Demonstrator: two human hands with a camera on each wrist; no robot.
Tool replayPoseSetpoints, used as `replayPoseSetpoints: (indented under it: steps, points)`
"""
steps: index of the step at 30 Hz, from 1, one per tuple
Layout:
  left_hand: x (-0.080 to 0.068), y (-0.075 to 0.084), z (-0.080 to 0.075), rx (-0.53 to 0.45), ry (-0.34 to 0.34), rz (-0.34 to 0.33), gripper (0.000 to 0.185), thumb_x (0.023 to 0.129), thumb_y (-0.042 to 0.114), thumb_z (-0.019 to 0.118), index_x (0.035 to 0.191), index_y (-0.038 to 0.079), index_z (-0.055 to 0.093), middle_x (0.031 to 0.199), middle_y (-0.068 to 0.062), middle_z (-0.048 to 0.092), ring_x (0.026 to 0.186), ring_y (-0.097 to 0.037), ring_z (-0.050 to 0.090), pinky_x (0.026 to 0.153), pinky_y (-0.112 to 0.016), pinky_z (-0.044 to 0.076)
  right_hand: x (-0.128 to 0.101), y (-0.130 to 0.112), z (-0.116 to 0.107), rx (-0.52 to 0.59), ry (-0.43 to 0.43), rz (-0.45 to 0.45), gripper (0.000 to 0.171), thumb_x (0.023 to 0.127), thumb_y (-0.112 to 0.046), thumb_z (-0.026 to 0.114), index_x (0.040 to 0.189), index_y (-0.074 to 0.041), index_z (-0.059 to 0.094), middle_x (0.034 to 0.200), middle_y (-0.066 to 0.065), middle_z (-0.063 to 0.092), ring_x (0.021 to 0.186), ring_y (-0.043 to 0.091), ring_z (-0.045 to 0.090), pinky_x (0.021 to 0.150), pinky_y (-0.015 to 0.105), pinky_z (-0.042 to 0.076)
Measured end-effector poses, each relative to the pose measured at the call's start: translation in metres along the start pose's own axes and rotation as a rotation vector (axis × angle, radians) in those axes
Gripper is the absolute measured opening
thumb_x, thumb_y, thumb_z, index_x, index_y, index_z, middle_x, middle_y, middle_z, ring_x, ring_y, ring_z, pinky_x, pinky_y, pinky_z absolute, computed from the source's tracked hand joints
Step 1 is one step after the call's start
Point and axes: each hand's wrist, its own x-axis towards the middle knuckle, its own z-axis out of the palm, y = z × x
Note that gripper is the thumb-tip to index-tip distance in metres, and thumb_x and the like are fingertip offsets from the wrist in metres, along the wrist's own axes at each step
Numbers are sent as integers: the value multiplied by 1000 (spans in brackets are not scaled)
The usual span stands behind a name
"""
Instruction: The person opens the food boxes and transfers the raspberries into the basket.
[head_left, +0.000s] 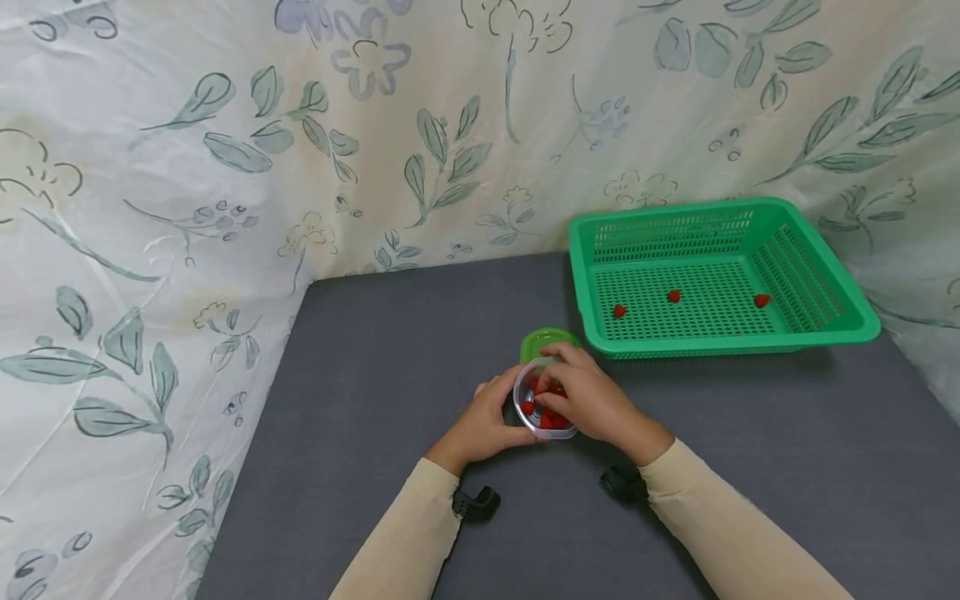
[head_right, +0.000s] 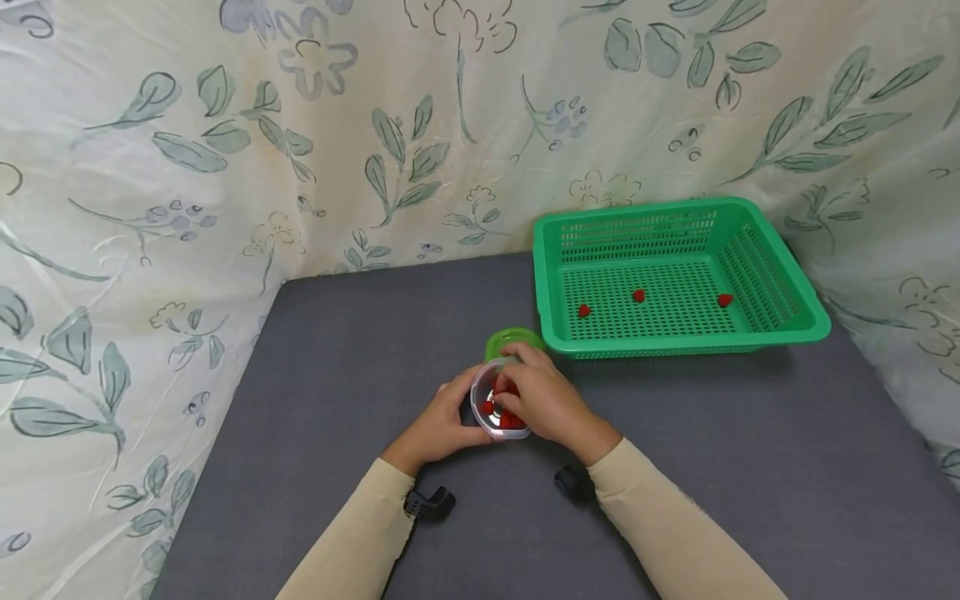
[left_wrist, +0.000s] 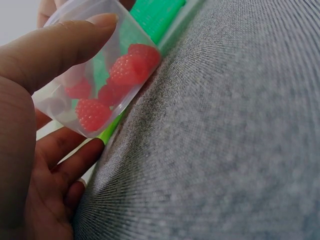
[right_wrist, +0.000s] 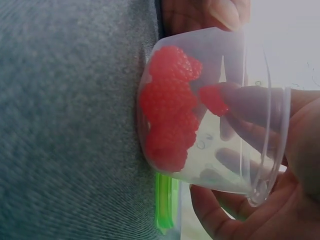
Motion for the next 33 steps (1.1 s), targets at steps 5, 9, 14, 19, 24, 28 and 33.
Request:
replayPoseSetpoints:
  steps: [5, 9, 14, 19, 24, 28, 33]
  points:
    - [0, -1, 1, -7, 2, 11, 96, 86, 30, 91, 168, 28, 42, 157, 12, 55, 136, -15, 52, 115, -52, 28, 0, -2, -4, 18, -3, -16, 19, 94, -14, 89, 91, -17, 71, 145, 18, 58, 135, 40, 52, 101, 51, 53]
    - [0, -1, 1, 2, 4, 12, 96, 85, 30, 91, 168, 28, 42, 157, 12, 55, 135, -15, 53, 115, -52, 29, 0, -5, -9, 41, -6, -28, 18, 94, -14, 89, 92, -18, 71, 144, 15, 59, 134, 39, 53, 101, 51, 53]
    - [0, -1, 1, 8, 3, 11, 96, 86, 31, 91, 168, 28, 42, 158, 12, 54, 137, -14, 52, 115, -52, 29, 0, -8, -12, 58, 5, -49, 19, 94, -13, 88, 93, -19, 71, 144, 14, 60, 135, 39, 52, 103, 54, 51]
    - [0, -1, 1, -2, 7, 18, 95, 86, 31, 92, 168, 27, 42, 158, 11, 54, 137, -15, 52, 115, -54, 29, 0, -9, -15, 76, 24, -62, 18, 95, -13, 88, 94, -19, 71, 145, 14, 60, 138, 41, 51, 106, 57, 48]
    - [1, -1, 1, 1, 0, 7, 96, 86, 32, 92, 168, 29, 41, 157, 13, 53, 137, -13, 51, 115, -52, 29, -1, -11, -20, 107, 56, -75, 17, 96, -12, 87, 95, -17, 71, 144, 13, 60, 137, 38, 54, 102, 54, 52]
    - [1, -1, 1, 3, -3, -8, 97, 86, 34, 93, 167, 31, 41, 156, 15, 54, 137, -12, 51, 114, -50, 29, -1, -13, -24, 130, 85, -90, 15, 96, -12, 86, 96, -17, 72, 142, 13, 61, 132, 35, 59, 96, 50, 56]
    - [1, -1, 2, 12, 0, -14, 96, 86, 34, 93, 167, 32, 42, 155, 14, 55, 136, -11, 52, 112, -49, 31, -2, -14, -27, 161, 108, -97, 14, 96, -12, 86, 97, -16, 73, 141, 14, 61, 127, 35, 62, 89, 52, 58]
